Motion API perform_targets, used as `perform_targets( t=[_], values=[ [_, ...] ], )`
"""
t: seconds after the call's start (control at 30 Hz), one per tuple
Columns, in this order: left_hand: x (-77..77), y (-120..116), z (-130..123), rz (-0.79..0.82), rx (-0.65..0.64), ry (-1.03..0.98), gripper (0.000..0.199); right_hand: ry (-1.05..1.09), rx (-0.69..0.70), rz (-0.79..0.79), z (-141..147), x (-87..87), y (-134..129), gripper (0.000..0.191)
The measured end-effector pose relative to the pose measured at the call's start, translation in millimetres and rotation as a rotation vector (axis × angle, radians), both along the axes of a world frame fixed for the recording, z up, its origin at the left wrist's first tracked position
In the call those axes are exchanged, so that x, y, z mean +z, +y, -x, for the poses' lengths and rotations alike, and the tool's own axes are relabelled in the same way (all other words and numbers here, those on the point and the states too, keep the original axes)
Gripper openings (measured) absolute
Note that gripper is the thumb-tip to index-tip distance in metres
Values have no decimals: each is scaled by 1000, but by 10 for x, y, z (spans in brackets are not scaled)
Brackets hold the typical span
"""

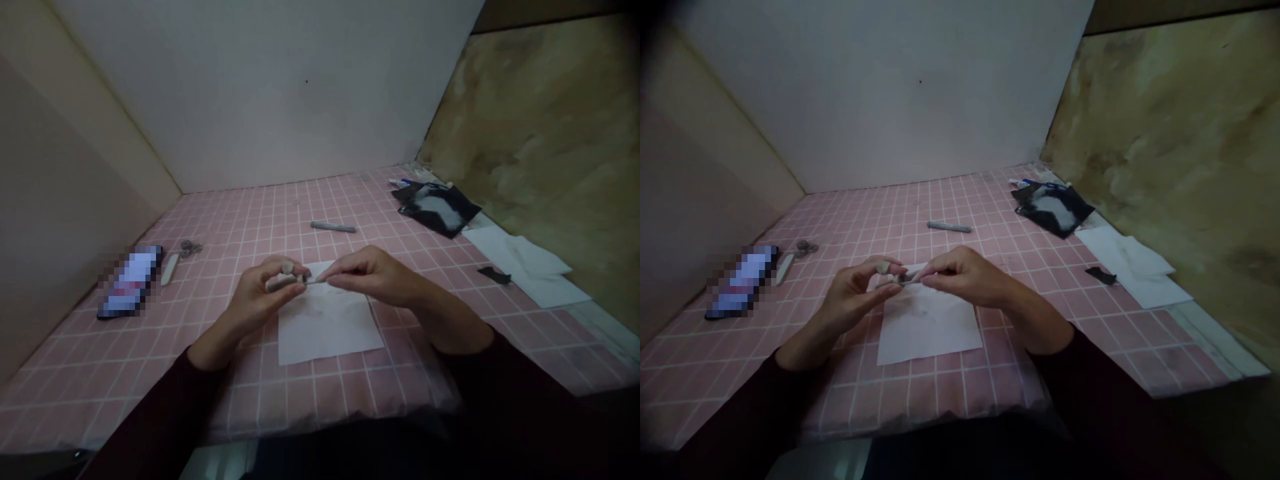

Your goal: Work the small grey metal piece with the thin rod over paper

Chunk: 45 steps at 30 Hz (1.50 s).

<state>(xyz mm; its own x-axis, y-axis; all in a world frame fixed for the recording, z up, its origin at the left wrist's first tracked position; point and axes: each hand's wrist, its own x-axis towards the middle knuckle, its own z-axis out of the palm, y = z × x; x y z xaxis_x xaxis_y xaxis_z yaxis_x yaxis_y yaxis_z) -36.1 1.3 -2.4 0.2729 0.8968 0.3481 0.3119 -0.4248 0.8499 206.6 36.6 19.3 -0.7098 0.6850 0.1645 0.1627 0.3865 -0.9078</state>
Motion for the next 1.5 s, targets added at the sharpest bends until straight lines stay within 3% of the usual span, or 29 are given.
perform_targets(
  t=[0.37, 0.53, 0.7, 0.83, 1.0, 1.13, 1.3, 1.43, 1.5],
  values=[
    [42, -4, -14, -177, 57, 101, 18, 47, -40, 106, 8, -36, 40, 25],
    [59, -16, -41, -284, 6, 138, 18, 96, 3, 208, 26, -20, 27, 24],
    [43, -25, -32, -358, 53, 96, 19, 83, -78, 279, 6, 1, 34, 28],
    [54, -32, -47, -437, 1, 148, 18, 98, -40, 392, 28, -5, 28, 29],
    [70, -29, -42, -450, 62, 150, 18, 119, -102, 362, 13, 0, 35, 27],
    [46, -25, -46, -456, -9, 169, 18, 96, -65, 420, 36, -7, 21, 29],
    [44, -23, -11, -378, 80, 84, 21, 103, -117, 302, 2, 19, 16, 27],
    [63, -34, -24, -323, 17, 116, 20, 104, -40, 240, 27, 19, 2, 26],
    [55, -29, -18, -300, 5, 127, 19, 78, 0, 134, 15, 23, 7, 26]
  ],
)
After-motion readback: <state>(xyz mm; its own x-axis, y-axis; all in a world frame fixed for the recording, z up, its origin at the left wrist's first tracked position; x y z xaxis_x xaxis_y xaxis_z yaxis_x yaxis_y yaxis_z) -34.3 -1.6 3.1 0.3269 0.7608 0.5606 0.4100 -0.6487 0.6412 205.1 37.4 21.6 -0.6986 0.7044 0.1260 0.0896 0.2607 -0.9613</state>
